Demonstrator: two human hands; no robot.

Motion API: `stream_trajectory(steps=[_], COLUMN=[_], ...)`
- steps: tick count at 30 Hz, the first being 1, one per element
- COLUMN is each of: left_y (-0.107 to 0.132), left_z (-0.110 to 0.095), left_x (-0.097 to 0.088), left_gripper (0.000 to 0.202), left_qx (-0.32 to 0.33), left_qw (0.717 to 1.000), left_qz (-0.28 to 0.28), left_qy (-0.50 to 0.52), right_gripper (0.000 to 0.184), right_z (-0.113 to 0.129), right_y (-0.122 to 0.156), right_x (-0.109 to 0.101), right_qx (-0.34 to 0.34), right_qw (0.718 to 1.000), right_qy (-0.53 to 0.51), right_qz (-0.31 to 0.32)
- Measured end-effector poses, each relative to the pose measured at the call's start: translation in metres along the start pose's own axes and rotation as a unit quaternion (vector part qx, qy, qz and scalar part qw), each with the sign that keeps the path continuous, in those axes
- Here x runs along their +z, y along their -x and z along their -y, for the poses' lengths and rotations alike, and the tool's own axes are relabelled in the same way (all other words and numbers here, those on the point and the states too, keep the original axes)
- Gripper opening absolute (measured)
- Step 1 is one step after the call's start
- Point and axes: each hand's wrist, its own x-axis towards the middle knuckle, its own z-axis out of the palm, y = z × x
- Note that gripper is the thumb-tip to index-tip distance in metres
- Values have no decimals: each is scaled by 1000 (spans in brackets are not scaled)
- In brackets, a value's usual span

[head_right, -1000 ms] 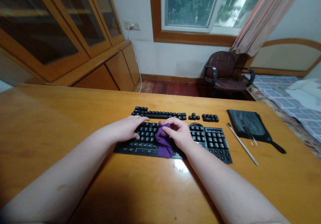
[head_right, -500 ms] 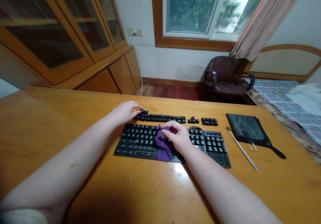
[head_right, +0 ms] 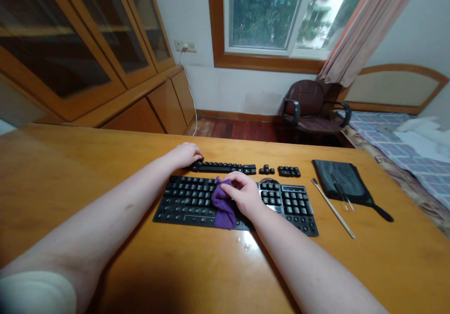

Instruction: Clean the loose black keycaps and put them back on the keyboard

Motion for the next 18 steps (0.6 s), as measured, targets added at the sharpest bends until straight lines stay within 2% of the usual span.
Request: stream_trajectory(steps=[13, 18], left_y=[-1, -4], left_z=[-11, -17], left_x=[2, 2], left_gripper=[28, 20], left_qx=[19, 30], left_qw=[1000, 998], left_qz=[1, 7], left_qy=[18, 49], right_gripper=[15, 15], right_z=[3, 3], right_y=[0, 0], right_x=[2, 4], right_qx=[3, 16], right_qw=[1000, 1000], right_qy=[-2, -3], right_qz=[-6, -12])
